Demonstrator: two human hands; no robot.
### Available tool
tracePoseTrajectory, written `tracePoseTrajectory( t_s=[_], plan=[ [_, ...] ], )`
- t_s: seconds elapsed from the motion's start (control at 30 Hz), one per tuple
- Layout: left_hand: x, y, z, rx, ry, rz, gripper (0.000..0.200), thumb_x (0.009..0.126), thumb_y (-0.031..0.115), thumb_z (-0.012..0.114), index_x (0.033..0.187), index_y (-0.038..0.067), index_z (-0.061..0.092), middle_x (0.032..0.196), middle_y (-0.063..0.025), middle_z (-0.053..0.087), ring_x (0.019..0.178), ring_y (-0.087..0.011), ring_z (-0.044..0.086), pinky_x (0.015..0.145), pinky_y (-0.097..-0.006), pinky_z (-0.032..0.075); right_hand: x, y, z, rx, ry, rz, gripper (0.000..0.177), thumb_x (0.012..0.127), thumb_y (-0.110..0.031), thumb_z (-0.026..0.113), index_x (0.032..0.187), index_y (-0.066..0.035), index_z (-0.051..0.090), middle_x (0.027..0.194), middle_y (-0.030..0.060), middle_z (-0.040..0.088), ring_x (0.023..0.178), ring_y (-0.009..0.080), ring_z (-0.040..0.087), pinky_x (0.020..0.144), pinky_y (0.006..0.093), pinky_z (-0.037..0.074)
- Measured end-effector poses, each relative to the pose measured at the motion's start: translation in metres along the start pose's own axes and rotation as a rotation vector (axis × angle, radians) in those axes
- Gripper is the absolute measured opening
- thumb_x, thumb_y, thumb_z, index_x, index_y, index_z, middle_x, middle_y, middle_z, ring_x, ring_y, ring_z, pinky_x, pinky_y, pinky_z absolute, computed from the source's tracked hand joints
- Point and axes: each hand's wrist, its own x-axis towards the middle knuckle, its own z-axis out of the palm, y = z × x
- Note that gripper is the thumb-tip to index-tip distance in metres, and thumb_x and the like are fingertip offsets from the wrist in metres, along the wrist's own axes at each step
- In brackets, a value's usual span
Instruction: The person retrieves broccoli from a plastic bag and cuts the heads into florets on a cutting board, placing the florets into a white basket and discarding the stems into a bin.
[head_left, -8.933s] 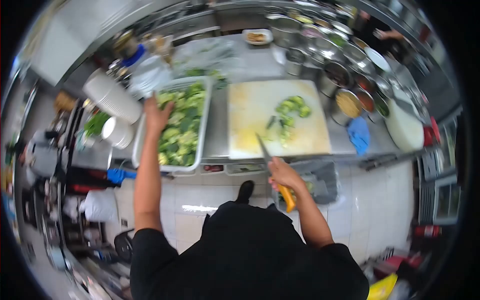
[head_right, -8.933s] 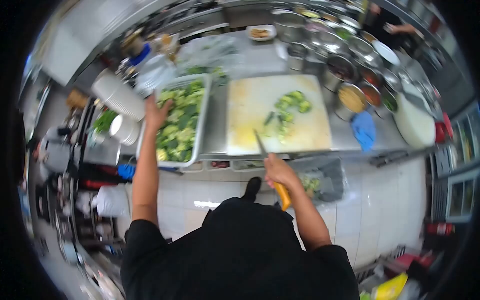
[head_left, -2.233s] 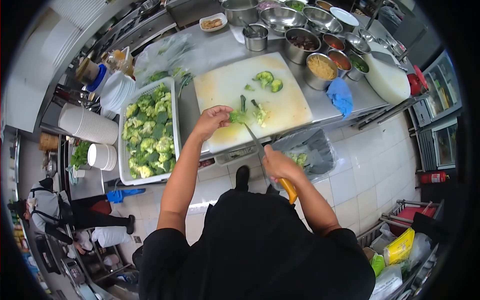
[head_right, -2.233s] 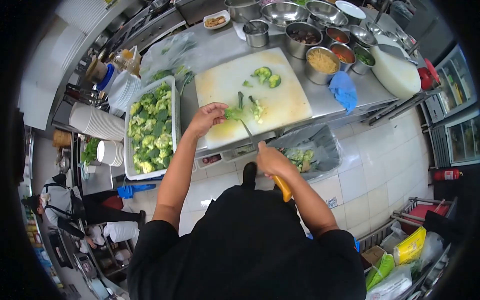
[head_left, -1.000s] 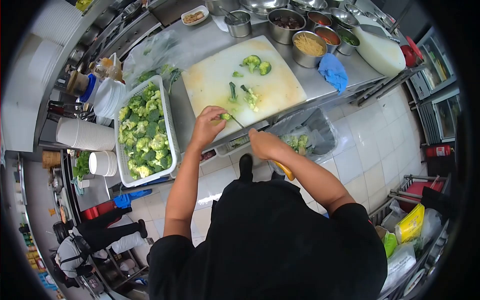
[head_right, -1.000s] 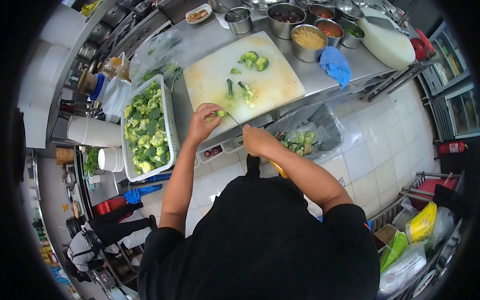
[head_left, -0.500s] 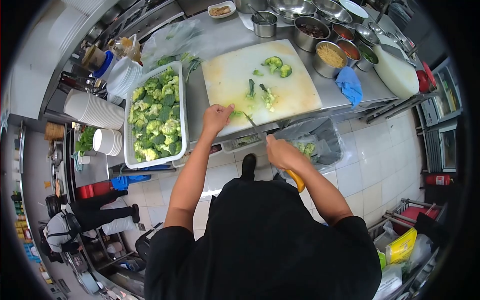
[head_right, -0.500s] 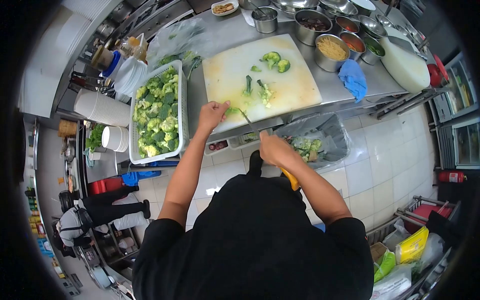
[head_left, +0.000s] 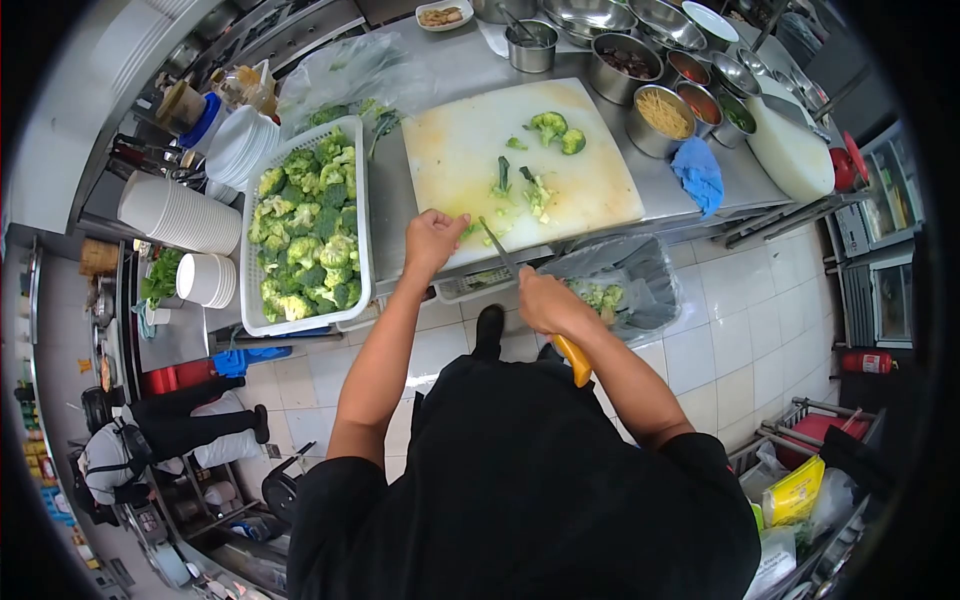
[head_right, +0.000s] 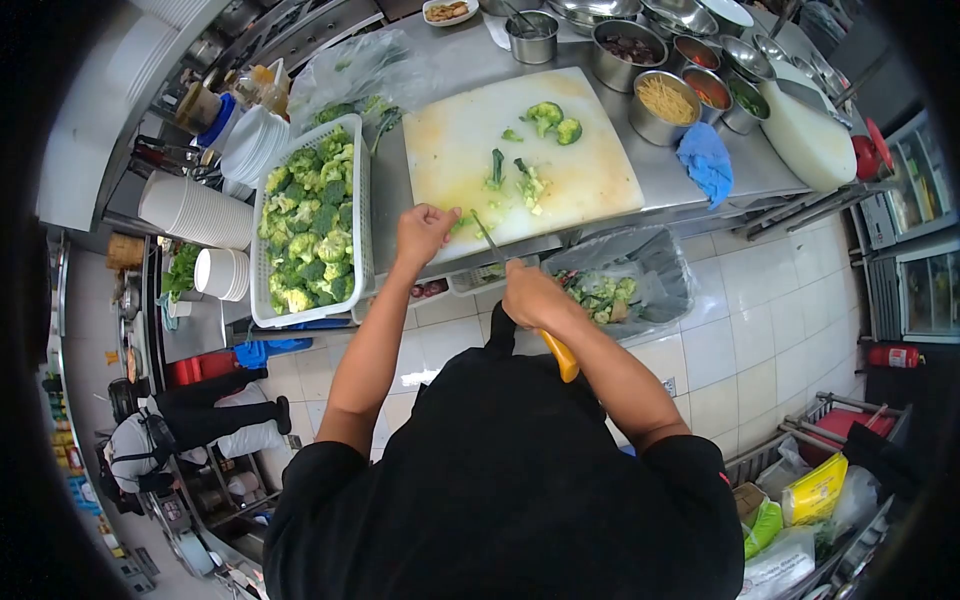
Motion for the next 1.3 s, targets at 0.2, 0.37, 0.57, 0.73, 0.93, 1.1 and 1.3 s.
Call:
tracePoseTrajectory(
  t_s=[0.2, 0.37, 0.57, 0.73, 0.93, 1.1, 1.3],
  plan=[
    [0.005, -0.017, 0.000, -0.183, 0.022, 0.080, 0.027, 0.086, 0.023, 0.076, 0.088, -0.002, 0.067, 0.070, -0.0062, 0.066, 0.056, -0.0108, 0.062, 0.050, -0.0259, 0.048, 0.017, 0.001, 0.008, 0.246, -0.083, 0.069, 0.024, 0.092, -0.005, 0.043, 0.110, 0.011, 0.046, 0.072, 0.0225, 0.065, 0.053, 0.0283, 0.065, 0.045, 0.0409, 0.053],
    [0.027, 0.013, -0.016, -0.918, -0.099, -0.172, 0.025, 0.099, 0.018, 0.054, 0.111, -0.001, 0.063, 0.093, -0.0098, 0.066, 0.077, -0.0192, 0.068, 0.064, -0.0287, 0.054, 0.033, 0.028, -0.002, 0.467, 0.058, 0.039, 0.026, 0.103, -0.022, 0.037, 0.106, 0.002, 0.044, 0.065, 0.0147, 0.058, 0.046, 0.0220, 0.058, 0.044, 0.0365, 0.052],
    [0.100, 0.058, -0.001, -1.053, -0.266, -0.246, 0.018, 0.097, 0.018, 0.058, 0.099, 0.001, 0.063, 0.091, -0.0118, 0.065, 0.076, -0.0201, 0.064, 0.070, -0.0315, 0.055, 0.033, 0.053, -0.030, 0.905, -0.163, 0.074, 0.022, 0.099, -0.024, 0.046, 0.112, -0.006, 0.048, 0.068, 0.0107, 0.060, 0.045, 0.0128, 0.051, 0.041, 0.0306, 0.046],
    [0.146, 0.100, 0.050, 0.118, -0.362, 0.680, 0.036, 0.084, 0.004, 0.066, 0.120, 0.004, 0.064, 0.121, -0.0121, 0.066, 0.108, -0.0303, 0.062, 0.096, -0.0377, 0.050, 0.035, 0.068, -0.016, 0.944, -0.053, 0.090, 0.020, 0.102, -0.024, 0.044, 0.112, -0.008, 0.046, 0.068, 0.0103, 0.058, 0.042, 0.0127, 0.049, 0.042, 0.0305, 0.045],
    [0.199, 0.128, 0.104, 0.485, -0.547, 0.952, 0.054, 0.078, 0.004, 0.066, 0.131, 0.010, 0.061, 0.135, -0.0141, 0.059, 0.121, -0.0344, 0.055, 0.107, -0.0401, 0.043, 0.023, 0.055, -0.019, 0.767, -0.071, 0.052, 0.023, 0.103, -0.027, 0.042, 0.104, -0.004, 0.044, 0.071, 0.0094, 0.059, 0.050, 0.0154, 0.056, 0.045, 0.0336, 0.048],
    [0.189, 0.147, 0.084, 0.598, -0.560, 0.768, 0.046, 0.080, 0.015, 0.072, 0.125, 0.007, 0.065, 0.117, -0.0143, 0.069, 0.105, -0.0325, 0.065, 0.096, -0.0390, 0.049, 0.029, 0.044, -0.014, 0.655, -0.198, 0.014, 0.026, 0.103, -0.027, 0.041, 0.104, -0.002, 0.044, 0.071, 0.0102, 0.059, 0.050, 0.0172, 0.056, 0.044, 0.0343, 0.049],
    [0.120, 0.124, 0.003, 0.358, -0.373, 0.415, 0.048, 0.076, 0.033, 0.080, 0.113, 0.005, 0.067, 0.101, -0.0153, 0.070, 0.092, -0.0275, 0.067, 0.082, -0.0359, 0.052, 0.014, 0.037, -0.024, 0.490, 0.063, 0.079, 0.028, 0.104, -0.025, 0.038, 0.104, 0.003, 0.042, 0.068, 0.0184, 0.061, 0.049, 0.0249, 0.062, 0.044, 0.0387, 0.052]
  ],
)
